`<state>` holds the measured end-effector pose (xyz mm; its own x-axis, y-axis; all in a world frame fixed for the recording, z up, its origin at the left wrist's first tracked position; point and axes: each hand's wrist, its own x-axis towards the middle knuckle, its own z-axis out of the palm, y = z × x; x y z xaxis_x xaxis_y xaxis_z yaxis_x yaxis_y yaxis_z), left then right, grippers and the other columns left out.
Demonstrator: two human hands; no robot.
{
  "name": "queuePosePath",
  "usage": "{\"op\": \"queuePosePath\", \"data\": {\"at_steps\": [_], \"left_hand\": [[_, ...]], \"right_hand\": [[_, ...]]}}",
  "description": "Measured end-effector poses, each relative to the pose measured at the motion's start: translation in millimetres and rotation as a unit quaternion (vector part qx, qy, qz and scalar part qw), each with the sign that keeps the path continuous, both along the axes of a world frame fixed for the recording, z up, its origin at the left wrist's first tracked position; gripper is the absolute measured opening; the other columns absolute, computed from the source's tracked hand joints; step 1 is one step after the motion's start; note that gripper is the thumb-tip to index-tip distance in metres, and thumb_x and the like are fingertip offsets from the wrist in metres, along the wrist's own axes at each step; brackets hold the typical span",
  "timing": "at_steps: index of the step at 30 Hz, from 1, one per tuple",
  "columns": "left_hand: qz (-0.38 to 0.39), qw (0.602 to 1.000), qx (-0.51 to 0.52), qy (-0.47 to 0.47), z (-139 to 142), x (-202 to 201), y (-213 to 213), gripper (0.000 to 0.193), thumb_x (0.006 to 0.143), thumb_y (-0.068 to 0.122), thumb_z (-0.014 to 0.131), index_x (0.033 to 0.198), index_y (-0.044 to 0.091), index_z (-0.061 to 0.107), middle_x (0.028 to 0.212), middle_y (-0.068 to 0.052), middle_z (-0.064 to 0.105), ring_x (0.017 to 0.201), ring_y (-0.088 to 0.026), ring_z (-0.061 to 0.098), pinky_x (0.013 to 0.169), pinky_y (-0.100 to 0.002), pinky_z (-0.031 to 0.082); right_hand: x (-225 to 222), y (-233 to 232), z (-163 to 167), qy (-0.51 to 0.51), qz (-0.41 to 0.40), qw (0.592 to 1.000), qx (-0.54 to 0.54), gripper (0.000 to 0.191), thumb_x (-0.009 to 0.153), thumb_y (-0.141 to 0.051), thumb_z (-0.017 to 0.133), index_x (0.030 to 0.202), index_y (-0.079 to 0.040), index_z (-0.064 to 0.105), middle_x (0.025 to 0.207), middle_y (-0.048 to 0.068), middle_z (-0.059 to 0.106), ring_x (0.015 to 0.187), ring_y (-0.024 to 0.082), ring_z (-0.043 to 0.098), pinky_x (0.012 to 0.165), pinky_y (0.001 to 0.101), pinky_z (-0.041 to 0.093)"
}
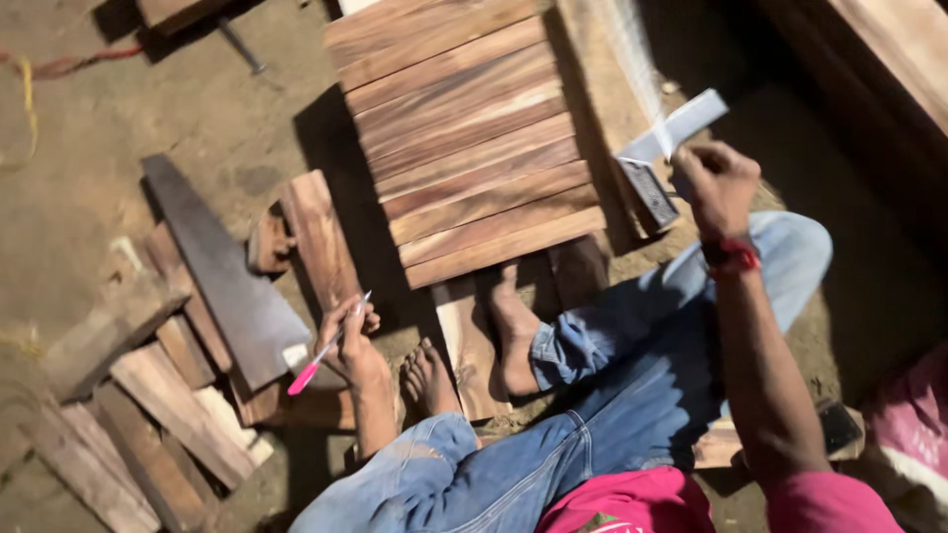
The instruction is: The person measures and marks a stack of wooden planks using a metal ruler and a pink marker. They align the ruler across the planks and draw lines to indicate cut positions.
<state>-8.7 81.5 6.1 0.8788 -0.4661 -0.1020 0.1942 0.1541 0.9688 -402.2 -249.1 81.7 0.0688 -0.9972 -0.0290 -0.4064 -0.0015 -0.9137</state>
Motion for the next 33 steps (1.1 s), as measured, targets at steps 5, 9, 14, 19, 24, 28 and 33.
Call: {"op": "queuePosePath", "data": {"at_steps": [5, 9, 14, 19, 24, 28, 33], "left_hand": [[0.043, 0.995, 0.019, 0.087, 11.2, 12.5, 1.2, 0.024, 0.099, 0.018, 0.063, 0.114, 0.001, 0.07, 0.096, -0.013, 0.077, 0.064, -0.014, 0.068, 0.055, -0.024, 0.051], [-0.057, 0.985, 0.16, 0.028, -0.7, 12.1, -4.2, 0.027, 0.093, 0.012, 0.072, 0.117, 0.002, 0.07, 0.099, -0.01, 0.076, 0.073, -0.013, 0.071, 0.059, -0.025, 0.058], [-0.135, 0.984, 0.11, -0.029, -23.1, 4.5, -9.4, 0.029, 0.089, 0.004, 0.079, 0.116, -0.002, 0.069, 0.099, -0.011, 0.075, 0.088, -0.012, 0.072, 0.077, -0.026, 0.059], [-0.139, 0.982, 0.103, -0.069, -23.8, 2.5, -15.9, 0.029, 0.087, 0.001, 0.078, 0.115, -0.002, 0.07, 0.096, -0.009, 0.075, 0.089, -0.013, 0.072, 0.083, -0.027, 0.06], [-0.128, 0.979, 0.102, -0.12, -18.4, 1.7, -23.3, 0.029, 0.087, 0.001, 0.08, 0.115, -0.001, 0.07, 0.098, -0.007, 0.075, 0.091, -0.012, 0.072, 0.086, -0.027, 0.059], [-0.129, 0.979, 0.108, -0.112, -21.4, -1.2, -31.9, 0.028, 0.087, 0.0, 0.08, 0.114, -0.001, 0.07, 0.097, -0.007, 0.075, 0.09, -0.012, 0.071, 0.085, -0.027, 0.058], [-0.119, 0.984, 0.092, -0.096, -24.4, -5.9, -33.7, 0.027, 0.089, 0.001, 0.078, 0.114, 0.0, 0.069, 0.096, -0.005, 0.075, 0.09, -0.011, 0.071, 0.086, -0.026, 0.059]], "right_hand": [[40.7, 64.6, 45.7, 0.163, 0.267, 0.938, -0.151, 0.02, 0.086, -0.012, 0.078, 0.104, -0.004, 0.075, 0.095, 0.011, 0.07, 0.083, 0.024, 0.069, 0.07, 0.035, 0.054], [81.4, 79.8, 52.3, 0.253, 0.334, 0.889, -0.186, 0.013, 0.084, -0.016, 0.084, 0.091, -0.008, 0.078, 0.083, 0.009, 0.066, 0.074, 0.029, 0.065, 0.063, 0.0401, 0.051], [90.0, 77.7, 45.9, 0.236, 0.365, 0.875, -0.214, 0.013, 0.08, -0.014, 0.081, 0.091, -0.009, 0.075, 0.086, 0.005, 0.068, 0.077, 0.026, 0.065, 0.064, 0.0381, 0.053], [85.6, 72.7, 39.5, 0.237, 0.352, 0.889, -0.171, 0.017, 0.082, -0.018, 0.084, 0.094, -0.009, 0.077, 0.085, 0.004, 0.067, 0.071, 0.022, 0.066, 0.06, 0.0345, 0.053], [88.6, 70.3, 37.0, 0.263, 0.325, 0.897, -0.146, 0.021, 0.083, -0.023, 0.085, 0.095, -0.009, 0.077, 0.084, 0.004, 0.068, 0.065, 0.021, 0.067, 0.057, 0.034, 0.053], [92.1, 69.3, 37.2, 0.279, 0.327, 0.883, -0.187, 0.021, 0.085, -0.026, 0.085, 0.095, -0.01, 0.077, 0.085, 0.004, 0.068, 0.069, 0.023, 0.068, 0.059, 0.0351, 0.054], [94.8, 73.0, 37.9, 0.268, 0.303, 0.9, -0.162, 0.017, 0.089, -0.025, 0.083, 0.097, -0.011, 0.078, 0.093, 0.003, 0.07, 0.071, 0.022, 0.07, 0.061, 0.0358, 0.055]]}}
